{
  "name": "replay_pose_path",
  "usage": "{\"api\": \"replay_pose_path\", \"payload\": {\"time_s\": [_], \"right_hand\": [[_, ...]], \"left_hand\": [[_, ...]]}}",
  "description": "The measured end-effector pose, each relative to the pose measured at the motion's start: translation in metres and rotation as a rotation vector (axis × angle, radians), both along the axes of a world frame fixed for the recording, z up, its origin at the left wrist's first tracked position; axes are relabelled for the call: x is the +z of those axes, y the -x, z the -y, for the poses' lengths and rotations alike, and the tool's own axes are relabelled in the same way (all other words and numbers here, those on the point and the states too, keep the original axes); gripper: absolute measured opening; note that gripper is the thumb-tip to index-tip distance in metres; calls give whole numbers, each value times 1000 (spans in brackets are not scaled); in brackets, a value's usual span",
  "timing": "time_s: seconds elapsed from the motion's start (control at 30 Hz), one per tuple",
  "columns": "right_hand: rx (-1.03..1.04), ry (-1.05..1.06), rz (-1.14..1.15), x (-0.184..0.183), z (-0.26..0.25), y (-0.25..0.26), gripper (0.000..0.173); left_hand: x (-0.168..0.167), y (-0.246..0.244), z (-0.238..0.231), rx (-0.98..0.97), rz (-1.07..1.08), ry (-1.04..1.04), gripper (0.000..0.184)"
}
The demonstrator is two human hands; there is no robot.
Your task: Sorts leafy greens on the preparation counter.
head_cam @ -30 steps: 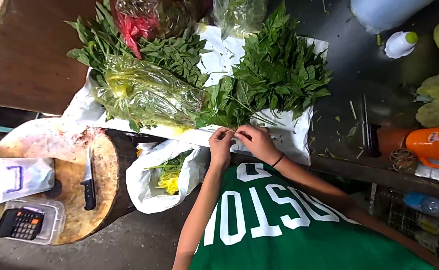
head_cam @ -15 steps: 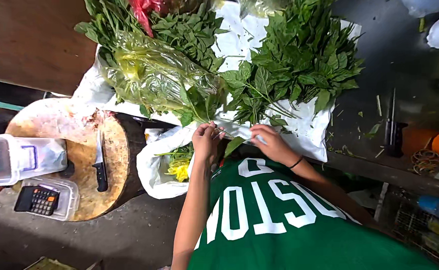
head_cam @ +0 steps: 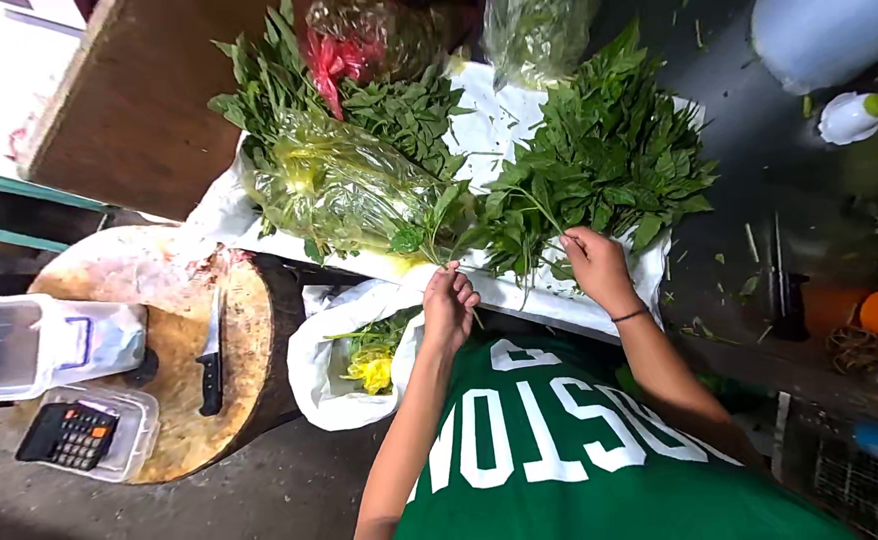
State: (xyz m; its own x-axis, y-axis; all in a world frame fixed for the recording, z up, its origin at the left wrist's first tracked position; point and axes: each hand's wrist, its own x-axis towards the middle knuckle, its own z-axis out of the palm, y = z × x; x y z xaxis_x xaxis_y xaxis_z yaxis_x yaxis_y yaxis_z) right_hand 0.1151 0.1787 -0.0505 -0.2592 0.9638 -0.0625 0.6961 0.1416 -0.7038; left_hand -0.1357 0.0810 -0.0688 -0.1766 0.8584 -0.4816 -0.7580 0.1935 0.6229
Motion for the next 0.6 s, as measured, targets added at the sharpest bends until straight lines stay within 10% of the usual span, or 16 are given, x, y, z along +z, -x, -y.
{"api": "replay_pose_path", "payload": {"time_s": [0.6], "right_hand": [[128, 179, -284, 14, 30, 16, 31]], "left_hand": [[7, -81, -37, -106, -8, -174, 6]]}}
